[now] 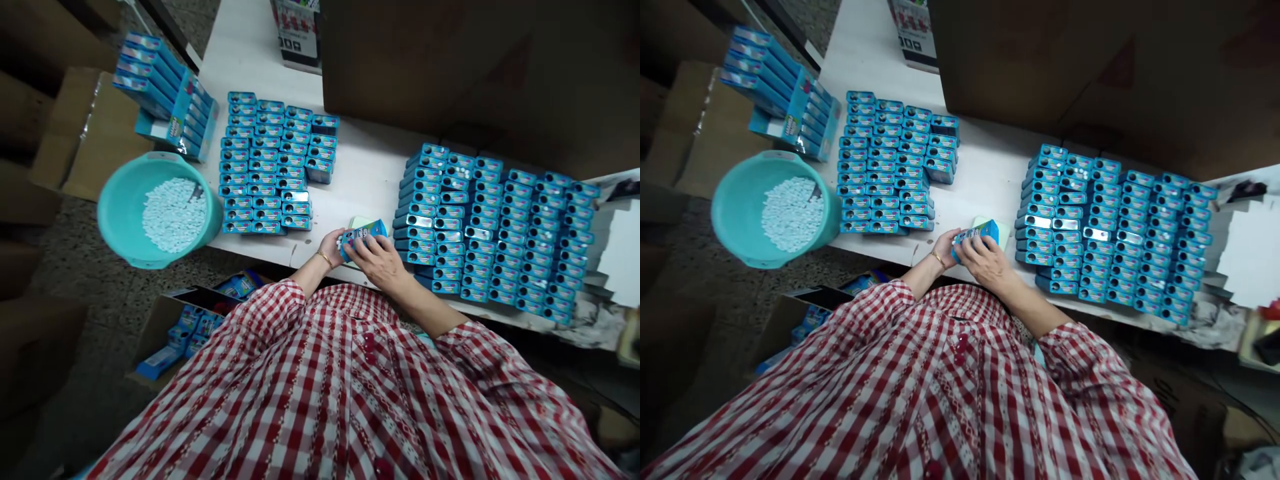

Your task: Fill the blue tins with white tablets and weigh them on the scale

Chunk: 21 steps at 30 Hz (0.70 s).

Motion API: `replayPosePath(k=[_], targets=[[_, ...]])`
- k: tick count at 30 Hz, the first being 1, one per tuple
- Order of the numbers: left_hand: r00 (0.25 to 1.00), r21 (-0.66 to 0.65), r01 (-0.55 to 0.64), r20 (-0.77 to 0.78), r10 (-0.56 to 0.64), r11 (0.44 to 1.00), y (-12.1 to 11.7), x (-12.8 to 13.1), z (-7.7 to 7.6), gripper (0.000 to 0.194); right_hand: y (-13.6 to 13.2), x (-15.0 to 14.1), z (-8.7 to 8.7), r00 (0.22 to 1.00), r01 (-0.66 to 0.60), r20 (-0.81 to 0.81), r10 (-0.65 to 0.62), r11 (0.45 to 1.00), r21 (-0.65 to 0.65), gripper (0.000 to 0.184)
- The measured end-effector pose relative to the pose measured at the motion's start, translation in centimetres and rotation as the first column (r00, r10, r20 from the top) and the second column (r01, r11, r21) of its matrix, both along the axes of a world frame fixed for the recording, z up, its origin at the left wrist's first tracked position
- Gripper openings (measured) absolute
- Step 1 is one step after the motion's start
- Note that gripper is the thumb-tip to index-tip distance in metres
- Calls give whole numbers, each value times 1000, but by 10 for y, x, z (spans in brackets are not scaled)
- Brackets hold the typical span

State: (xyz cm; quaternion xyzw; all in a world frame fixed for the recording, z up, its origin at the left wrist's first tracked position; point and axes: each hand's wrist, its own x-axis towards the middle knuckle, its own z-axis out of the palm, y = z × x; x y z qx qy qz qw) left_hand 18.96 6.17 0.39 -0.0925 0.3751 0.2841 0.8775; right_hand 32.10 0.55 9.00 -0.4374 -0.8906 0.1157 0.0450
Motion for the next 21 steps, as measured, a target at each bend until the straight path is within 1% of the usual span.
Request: replayPosePath(k=[2, 3, 6, 8, 10, 12, 15, 17, 19, 21], targets=[[1000, -21, -15, -10, 14, 1000, 0, 3, -1, 28, 0, 1, -2, 1000, 15, -2, -15, 1000, 4, 41], [999, -32, -33, -15, 33, 999, 0, 3, -1, 27, 1, 3, -3, 999, 43, -6, -43, 999, 11, 41], [993, -49, -115, -42, 113, 992, 0, 3, -2, 22, 4, 15, -13, 975, 209, -85, -206, 978, 28, 38], [987, -52, -149, -62, 146, 987, 0, 0, -3, 20, 5, 26, -27, 918, 340, -217, -333, 940, -1, 36], [988, -47, -149, -59, 146, 988, 0, -4, -4, 21, 3, 37, -45, 815, 441, -380, -438, 894, -85, 32], [988, -34, -150, -55, 148, 988, 0, -9, -5, 24, 0, 44, -67, 680, 506, -503, -533, 838, -204, 29], [983, -27, -160, -94, 157, 987, -1, -20, -5, 26, -3, 49, -101, 473, 547, -577, -666, 735, -401, 31], [977, -35, -166, -144, 159, 986, -3, -28, -3, 25, -4, 50, -119, 362, 535, -579, -730, 672, -512, 37], [969, -50, -174, -186, 162, 984, -6, -37, 1, 24, -4, 51, -132, 299, 523, -563, -771, 626, -579, 41], [963, -66, -184, -212, 167, 981, -11, -44, 5, 23, -5, 53, -137, 272, 527, -542, -795, 594, -608, 46]])
